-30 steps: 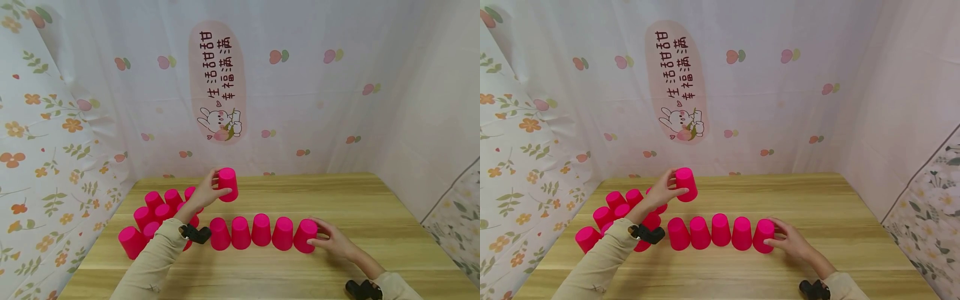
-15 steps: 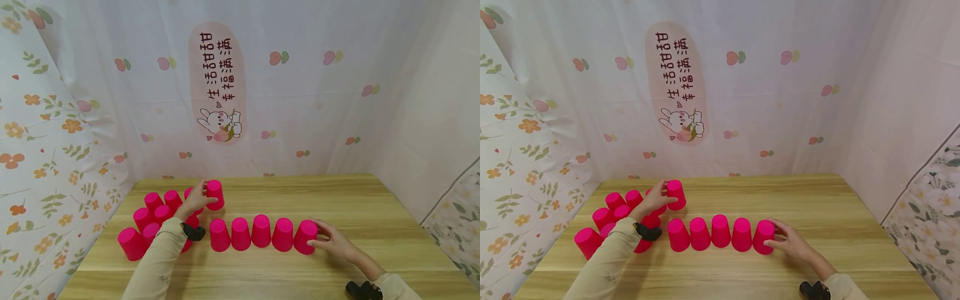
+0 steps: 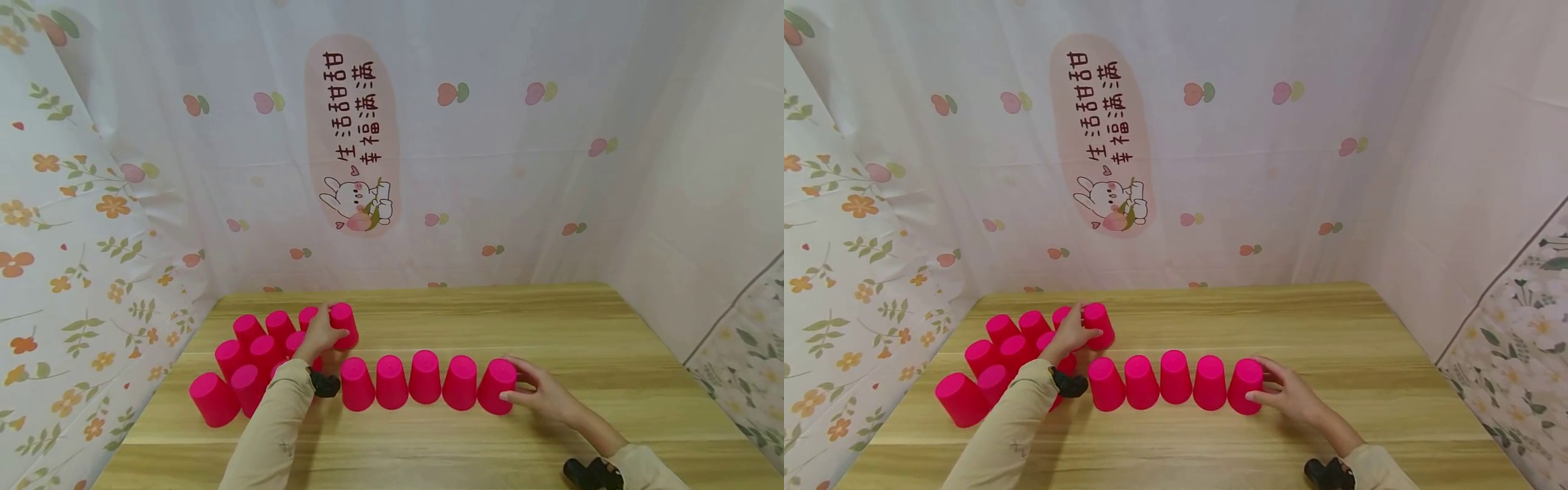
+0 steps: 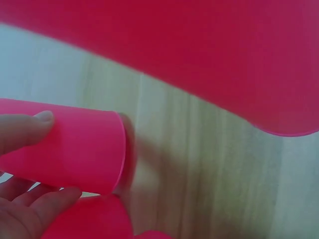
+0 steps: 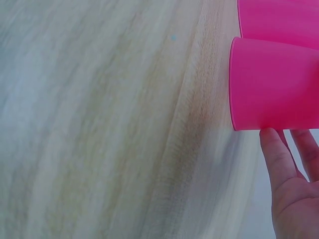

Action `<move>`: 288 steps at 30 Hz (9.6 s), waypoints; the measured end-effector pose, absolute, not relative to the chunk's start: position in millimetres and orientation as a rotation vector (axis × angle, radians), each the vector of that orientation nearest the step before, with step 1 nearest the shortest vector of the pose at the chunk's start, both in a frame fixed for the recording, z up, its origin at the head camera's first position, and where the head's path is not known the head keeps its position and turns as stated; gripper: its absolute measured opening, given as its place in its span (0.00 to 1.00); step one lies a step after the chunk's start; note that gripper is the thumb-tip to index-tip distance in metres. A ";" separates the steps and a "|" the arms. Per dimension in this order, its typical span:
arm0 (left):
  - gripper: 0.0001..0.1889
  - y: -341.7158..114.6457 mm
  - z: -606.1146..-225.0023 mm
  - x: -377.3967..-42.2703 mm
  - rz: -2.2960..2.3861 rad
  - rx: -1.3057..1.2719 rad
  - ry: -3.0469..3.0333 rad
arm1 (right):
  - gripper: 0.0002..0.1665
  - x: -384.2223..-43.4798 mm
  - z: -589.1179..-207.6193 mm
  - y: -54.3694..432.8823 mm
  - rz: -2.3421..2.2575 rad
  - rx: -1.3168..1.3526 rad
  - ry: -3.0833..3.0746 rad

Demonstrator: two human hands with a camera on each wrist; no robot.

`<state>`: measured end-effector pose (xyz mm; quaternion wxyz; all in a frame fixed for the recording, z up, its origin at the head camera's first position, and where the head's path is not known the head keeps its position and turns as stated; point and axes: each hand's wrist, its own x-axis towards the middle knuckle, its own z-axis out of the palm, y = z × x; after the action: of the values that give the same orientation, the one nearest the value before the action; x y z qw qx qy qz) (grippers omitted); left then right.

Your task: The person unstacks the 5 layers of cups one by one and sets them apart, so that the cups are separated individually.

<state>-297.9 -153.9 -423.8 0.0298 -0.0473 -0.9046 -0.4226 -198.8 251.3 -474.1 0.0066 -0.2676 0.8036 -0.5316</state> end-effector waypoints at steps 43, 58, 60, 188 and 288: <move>0.32 -149.0 -355.6 -263.8 -1.300 -0.385 -2.673 | 0.34 -200.0 -473.9 250.7 -1.681 -0.859 2.482; 0.24 -148.5 -392.8 -226.7 -1.415 -0.588 -2.787 | 0.34 -200.1 -475.2 250.6 -1.689 -0.885 2.477; 0.23 -150.7 -402.2 -224.0 -1.457 -0.598 -2.806 | 0.34 -200.3 -475.0 250.7 -1.693 -0.891 2.472; 0.26 -106.8 -439.9 -219.9 -1.739 -0.840 -2.602 | 0.33 -200.0 -475.0 251.3 -1.682 -0.797 2.480; 0.29 -45.5 -450.5 -221.5 -1.328 -0.917 -2.745 | 0.33 -198.8 -476.8 250.1 -1.723 -0.838 2.454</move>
<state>-221.5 -45.5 -450.5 -0.0212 -0.2879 -0.8618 -0.4170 -198.8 250.1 -476.8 0.0141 -0.2690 0.7882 -0.5533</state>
